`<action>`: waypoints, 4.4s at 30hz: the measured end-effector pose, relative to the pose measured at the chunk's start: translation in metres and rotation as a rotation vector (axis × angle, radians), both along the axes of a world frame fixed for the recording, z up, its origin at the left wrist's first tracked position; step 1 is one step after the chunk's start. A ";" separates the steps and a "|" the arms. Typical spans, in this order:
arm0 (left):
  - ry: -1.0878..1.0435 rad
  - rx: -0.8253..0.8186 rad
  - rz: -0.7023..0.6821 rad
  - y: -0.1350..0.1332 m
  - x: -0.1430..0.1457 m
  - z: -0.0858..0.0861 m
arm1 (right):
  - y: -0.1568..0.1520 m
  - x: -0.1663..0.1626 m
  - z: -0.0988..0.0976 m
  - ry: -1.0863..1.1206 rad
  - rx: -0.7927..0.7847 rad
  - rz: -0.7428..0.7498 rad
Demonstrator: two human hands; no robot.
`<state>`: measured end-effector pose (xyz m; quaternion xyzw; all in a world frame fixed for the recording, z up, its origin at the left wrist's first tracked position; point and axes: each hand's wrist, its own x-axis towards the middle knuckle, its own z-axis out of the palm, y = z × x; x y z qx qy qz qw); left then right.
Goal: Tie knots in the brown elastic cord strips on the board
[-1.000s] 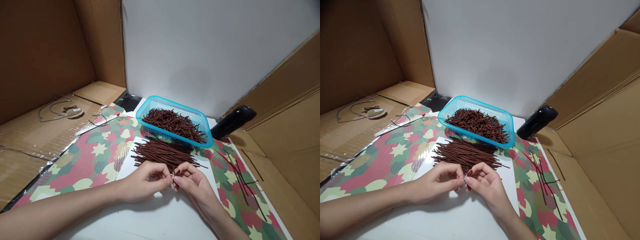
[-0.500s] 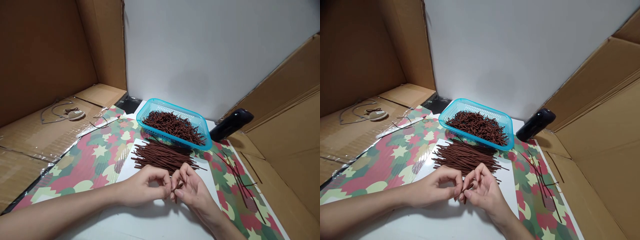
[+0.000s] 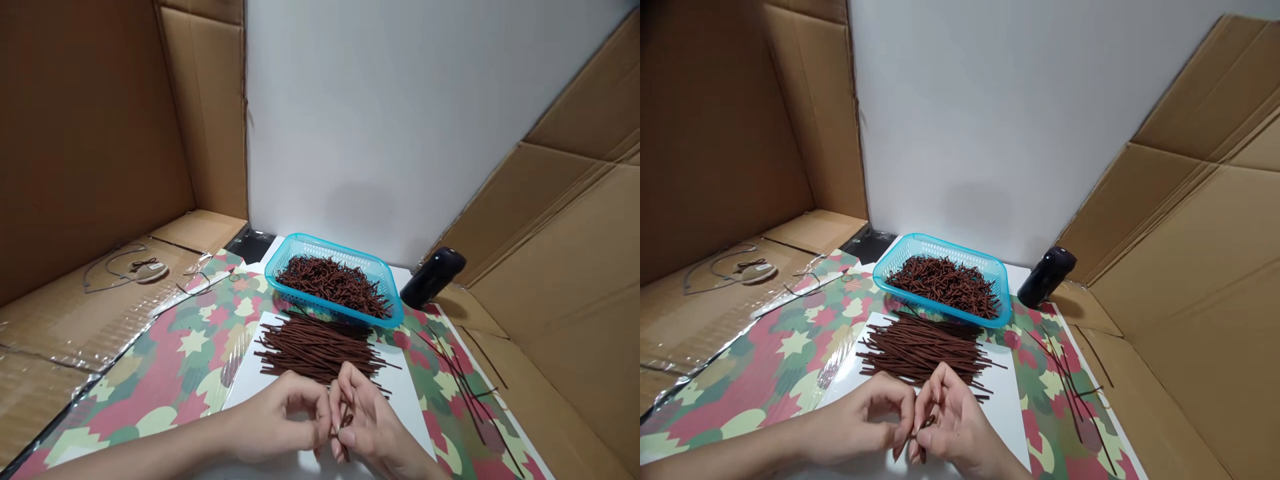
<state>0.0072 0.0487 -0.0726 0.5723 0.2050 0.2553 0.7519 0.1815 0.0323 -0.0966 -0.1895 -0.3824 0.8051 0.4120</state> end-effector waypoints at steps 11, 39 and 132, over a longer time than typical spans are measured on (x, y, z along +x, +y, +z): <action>0.241 0.291 0.418 0.018 -0.010 -0.001 | 0.038 0.020 0.026 -0.441 0.220 -0.222; 0.709 0.935 0.459 0.034 -0.025 0.003 | 0.047 0.017 0.047 -1.173 0.986 -0.255; -0.269 -0.171 0.226 0.099 0.015 0.127 | 0.109 0.058 0.136 -0.637 0.450 0.050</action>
